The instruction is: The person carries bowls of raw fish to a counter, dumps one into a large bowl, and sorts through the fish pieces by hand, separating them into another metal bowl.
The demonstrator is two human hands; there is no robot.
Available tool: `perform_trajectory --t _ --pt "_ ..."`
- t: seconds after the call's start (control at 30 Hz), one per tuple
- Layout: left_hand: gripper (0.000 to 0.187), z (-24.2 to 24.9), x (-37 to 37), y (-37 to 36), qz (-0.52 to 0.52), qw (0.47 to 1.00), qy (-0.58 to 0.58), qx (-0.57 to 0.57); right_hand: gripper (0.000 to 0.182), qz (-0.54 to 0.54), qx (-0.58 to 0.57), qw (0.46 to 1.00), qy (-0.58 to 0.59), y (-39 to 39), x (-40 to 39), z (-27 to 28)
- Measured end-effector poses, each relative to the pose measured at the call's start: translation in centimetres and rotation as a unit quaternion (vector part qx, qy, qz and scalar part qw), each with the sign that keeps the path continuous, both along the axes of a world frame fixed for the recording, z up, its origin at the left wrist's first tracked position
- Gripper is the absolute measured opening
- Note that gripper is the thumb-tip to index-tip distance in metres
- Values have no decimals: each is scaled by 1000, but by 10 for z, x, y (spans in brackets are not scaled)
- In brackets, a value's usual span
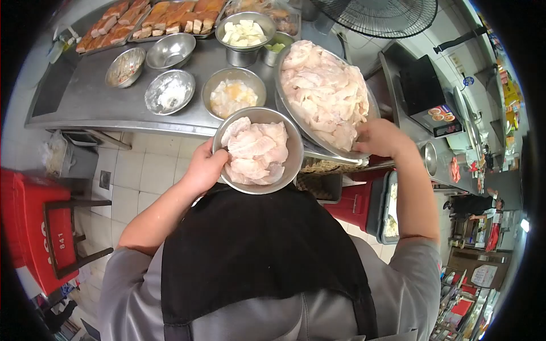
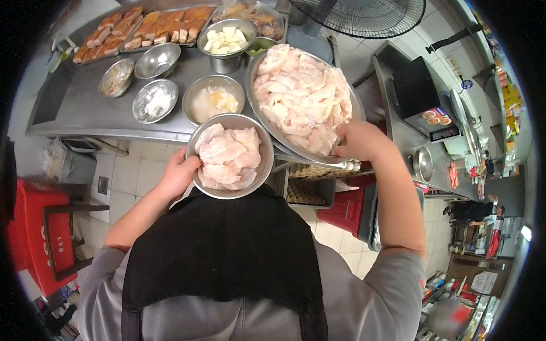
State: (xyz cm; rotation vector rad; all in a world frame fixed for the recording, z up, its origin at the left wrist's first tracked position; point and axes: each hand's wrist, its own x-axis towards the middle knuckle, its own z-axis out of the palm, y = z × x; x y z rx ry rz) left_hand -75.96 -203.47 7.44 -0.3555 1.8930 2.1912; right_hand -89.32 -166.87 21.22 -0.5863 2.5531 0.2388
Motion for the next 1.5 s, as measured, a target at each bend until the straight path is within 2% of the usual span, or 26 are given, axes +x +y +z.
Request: perform_trajectory --t 0.1,0.13,0.2,0.27,0.33,0.47,0.57,0.67,0.77,0.9,0.97,1.07,1.17,1.23,1.27,1.37,1.47,1.5 --pt "40 -8 -2 -3 -16 999 23 -29 56 -65 -55 996 12 15 -13 -35" --pt "40 -14 -3 -2 -17 999 31 -8 59 -81 -44 996 19 23 -21 -54" --pt "40 -14 -5 2 -10 1000 17 0 57 -98 -46 994 21 21 -24 -60" --pt "40 -17 -6 3 -20 1000 2 -4 53 -101 -91 985 102 22 -21 -67" --pt "40 -20 -9 1 -33 999 -21 -2 53 -94 -88 987 91 28 -28 -78" --pt "39 -14 -7 3 -15 999 -12 30 53 -60 -78 994 50 29 -33 -69" --pt "39 -15 -5 1 -8 1000 -8 25 42 -82 -164 983 -1 37 -36 -66" --pt "38 -8 -2 3 -1 1000 0 26 37 -163 -241 955 -60 44 -40 -55" --pt "36 -7 -1 1 -4 999 -10 38 33 -154 -257 948 -104 49 -48 -45" --pt "37 -8 0 -2 -9 999 -21 25 27 -202 -285 927 -138 46 -44 -19" --pt "37 -8 -1 -1 -9 999 -20 27 26 -236 -337 900 -145 49 -47 -18" --pt "36 -8 -1 1 -10 999 -12 40 27 -256 -352 891 -130 46 -48 -7" --pt "36 -9 -1 1 -12 999 -17 39 25 -248 -389 887 -9 46 -49 -13" --pt "37 -12 -2 0 -17 999 -22 38 23 -104 -340 917 182 59 -57 -45" --pt "37 -14 -2 -1 -20 999 -25 38 23 -29 -308 911 274 52 -53 -43" --pt "36 -16 -4 0 -20 999 -22 37 31 -78 -83 980 166 33 -42 -22" --pt "35 -13 -3 1 -24 999 -24 22 34 -66 -7 998 6 8 -22 -17" --pt "35 -12 -3 2 -19 999 -24 22 33 -64 -20 997 45 7 -17 -30"
